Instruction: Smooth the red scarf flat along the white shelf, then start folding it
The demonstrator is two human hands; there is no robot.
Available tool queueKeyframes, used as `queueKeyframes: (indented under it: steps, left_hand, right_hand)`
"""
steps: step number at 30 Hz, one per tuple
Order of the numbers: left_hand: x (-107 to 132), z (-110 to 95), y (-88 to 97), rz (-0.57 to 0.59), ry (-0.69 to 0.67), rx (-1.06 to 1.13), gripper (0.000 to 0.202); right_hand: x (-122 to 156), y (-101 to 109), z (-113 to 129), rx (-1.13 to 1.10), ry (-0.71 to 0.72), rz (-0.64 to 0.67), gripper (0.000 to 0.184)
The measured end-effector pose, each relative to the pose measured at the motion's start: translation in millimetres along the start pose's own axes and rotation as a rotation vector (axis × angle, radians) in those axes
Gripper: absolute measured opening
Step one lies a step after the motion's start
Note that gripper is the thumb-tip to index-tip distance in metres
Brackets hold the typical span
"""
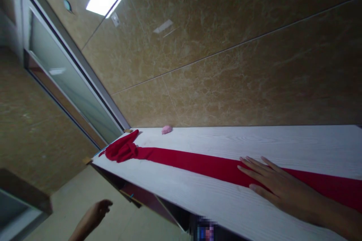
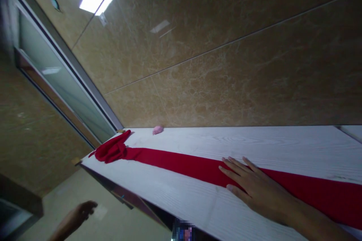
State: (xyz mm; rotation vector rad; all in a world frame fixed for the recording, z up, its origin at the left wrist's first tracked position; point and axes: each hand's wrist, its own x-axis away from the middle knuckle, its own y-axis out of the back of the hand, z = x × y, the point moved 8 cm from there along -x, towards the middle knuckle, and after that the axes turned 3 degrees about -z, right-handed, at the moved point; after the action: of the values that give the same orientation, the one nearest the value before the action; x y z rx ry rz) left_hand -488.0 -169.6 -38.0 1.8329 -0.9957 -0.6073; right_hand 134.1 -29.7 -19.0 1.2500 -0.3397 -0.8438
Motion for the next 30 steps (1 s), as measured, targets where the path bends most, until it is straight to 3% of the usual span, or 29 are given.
queueKeyframes:
  steps: [4, 7, 9, 16, 23, 30]
  left_hand:
    - [-32, -59, 26.2, -0.233, -0.141, -0.035, 0.038]
    - [-58, -96, 30.7, -0.292, -0.17, -0.059, 0.042]
    - [-75, -109, 30.2, -0.314, -0.167, -0.08, 0.045]
    - [-116, -115, 18.2, -0.317, -0.104, -0.187, 0.056]
    - [-132, -124, 6.4, -0.38, -0.123, -0.255, 0.053]
    - [-140, -134, 7.8, -0.465, -0.211, -0.16, 0.05]
  right_hand:
    - [1, -8, -8, -0.013, -0.027, 0.005, 0.059]
    - [2, -16, -16, -0.009, -0.042, 0.021, 0.06]
    - [3, -22, -21, 0.01, -0.057, 0.045, 0.061]
    - [6, -24, -25, 0.022, -0.074, 0.035, 0.061]
    - [15, -17, -32, -0.023, -0.063, -0.03, 0.058]
    - [20, -26, -44, -0.012, -0.119, 0.017, 0.062]
